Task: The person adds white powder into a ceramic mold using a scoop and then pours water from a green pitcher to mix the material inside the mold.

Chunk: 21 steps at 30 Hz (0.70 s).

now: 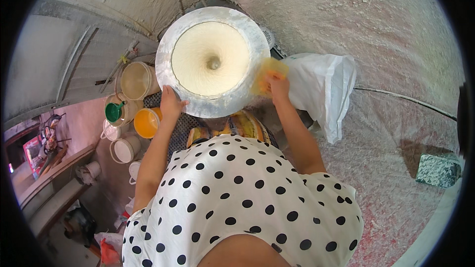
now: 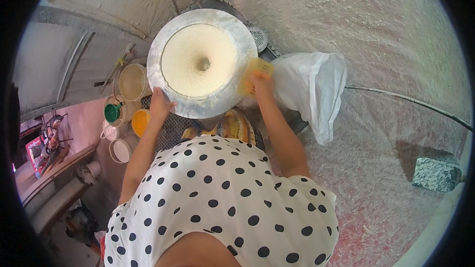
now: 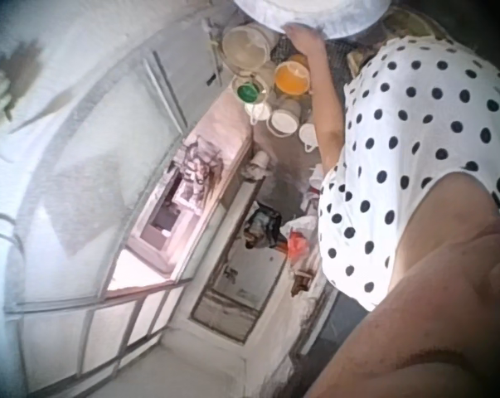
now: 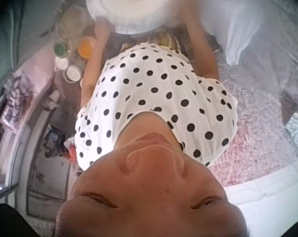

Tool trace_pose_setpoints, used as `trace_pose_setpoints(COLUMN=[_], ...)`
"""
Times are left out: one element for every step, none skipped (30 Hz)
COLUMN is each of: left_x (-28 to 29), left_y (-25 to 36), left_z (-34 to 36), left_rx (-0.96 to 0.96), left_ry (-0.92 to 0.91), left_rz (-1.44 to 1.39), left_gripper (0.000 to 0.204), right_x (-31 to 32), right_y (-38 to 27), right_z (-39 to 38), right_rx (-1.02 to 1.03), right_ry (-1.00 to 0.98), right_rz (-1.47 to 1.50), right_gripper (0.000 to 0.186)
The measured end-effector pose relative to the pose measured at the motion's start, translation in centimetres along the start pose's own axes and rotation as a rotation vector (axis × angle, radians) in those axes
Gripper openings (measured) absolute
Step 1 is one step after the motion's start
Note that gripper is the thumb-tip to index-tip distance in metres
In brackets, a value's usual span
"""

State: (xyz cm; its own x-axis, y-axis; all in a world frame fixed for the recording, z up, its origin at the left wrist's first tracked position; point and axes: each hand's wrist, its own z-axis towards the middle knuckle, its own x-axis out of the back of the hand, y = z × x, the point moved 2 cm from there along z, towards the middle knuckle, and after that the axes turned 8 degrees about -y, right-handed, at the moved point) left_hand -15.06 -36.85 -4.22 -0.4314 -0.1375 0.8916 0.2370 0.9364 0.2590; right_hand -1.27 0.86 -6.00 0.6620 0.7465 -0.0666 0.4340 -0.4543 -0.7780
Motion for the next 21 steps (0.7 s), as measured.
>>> trace_pose_setpoints(left_x=[0.1,0.4,0.2,0.1,0.0,-0.1,0.2,0.2,0.4,0.3,0.6,1.1,1.3,1.2,1.3,1.2,1.9,2.3,1.8,1.2,0.8], left_y=[0.2,0.3,0.2,0.1,0.0,-0.3,0.1,0.5,0.8,0.7,0.5,0.3,0.2,0.4,-0.1,-1.4,-1.0,-0.4,-0.6,-0.8,-1.2], left_z=[-0.6,-0.6,-0.4,-0.3,-0.2,-0.2,-0.1,0.1,0.3,0.1,0.1,0.1,-0.3,-0.5,-0.2,-0.1,0.0,-0.2,-0.5,-0.8,-0.8], left_rx=[0.008,0.013,0.011,0.007,0.004,0.029,0.044,0.063,0.049,0.046,0.039,0.039,0.042,0.049,0.035,0.022,0.001,-0.007,-0.018,-0.027,-0.033], left_ry=[0.0,0.007,0.006,0.003,0.0,-0.028,-0.057,-0.081,-0.076,-0.075,-0.071,-0.065,-0.061,-0.049,-0.037,-0.03,-0.029,-0.021,0.023,0.068,0.113], left_rz=[0.0,-0.001,-0.001,0.003,0.006,0.003,-0.001,-0.013,-0.024,-0.033,-0.035,-0.023,-0.018,-0.028,-0.036,-0.042,-0.047,-0.011,0.003,0.018,0.033], left_gripper=[0.1,0.101,0.101,0.102,0.102,0.102,0.102,0.102,0.102,0.102,0.102,0.102,0.101,0.101,0.101,0.101,0.102,0.097,0.097,0.096,0.095], right_x=[0.8,1.0,1.0,0.7,0.5,0.8,1.9,2.1,1.7,-0.1,-1.3,-1.7,-1.7,-1.5,-0.6,0.7,1.7,2.4,2.2,2.0,1.4], right_y=[1.6,2.4,2.8,3.3,3.8,4.1,4.5,3.4,2.3,-0.4,-2.2,-2.8,-3.2,-4.0,-3.8,-2.8,-2.2,-2.0,-2.0,-2.1,-2.8], right_z=[-2.0,-3.1,-3.4,-3.6,-3.7,-3.0,-1.6,-0.7,0.6,0.8,0.6,0.4,0.0,0.1,0.4,0.6,1.2,2.4,3.2,4.1,5.7], right_rx=[-0.041,-0.076,-0.051,-0.027,-0.004,-0.025,-0.041,-0.051,-0.014,0.015,0.047,0.043,0.04,0.042,-0.002,-0.053,-0.104,-0.109,-0.121,-0.134,-0.104], right_ry=[0.014,0.026,0.066,0.108,0.149,0.085,0.029,-0.03,-0.01,0.004,0.017,-0.045,-0.108,-0.176,-0.162,-0.146,-0.119,-0.084,-0.062,-0.041,-0.058], right_rz=[0.076,0.154,0.136,0.122,0.107,0.085,0.065,0.037,-0.012,-0.063,-0.105,-0.03,0.037,0.09,0.092,0.094,0.099,0.105,0.11,0.113,0.099], right_gripper=[0.018,0.017,0.016,0.015,0.015,0.016,0.017,0.019,0.019,0.02,0.02,0.02,0.021,0.021,0.02,0.019,0.018,0.018,0.017,0.016,0.014])
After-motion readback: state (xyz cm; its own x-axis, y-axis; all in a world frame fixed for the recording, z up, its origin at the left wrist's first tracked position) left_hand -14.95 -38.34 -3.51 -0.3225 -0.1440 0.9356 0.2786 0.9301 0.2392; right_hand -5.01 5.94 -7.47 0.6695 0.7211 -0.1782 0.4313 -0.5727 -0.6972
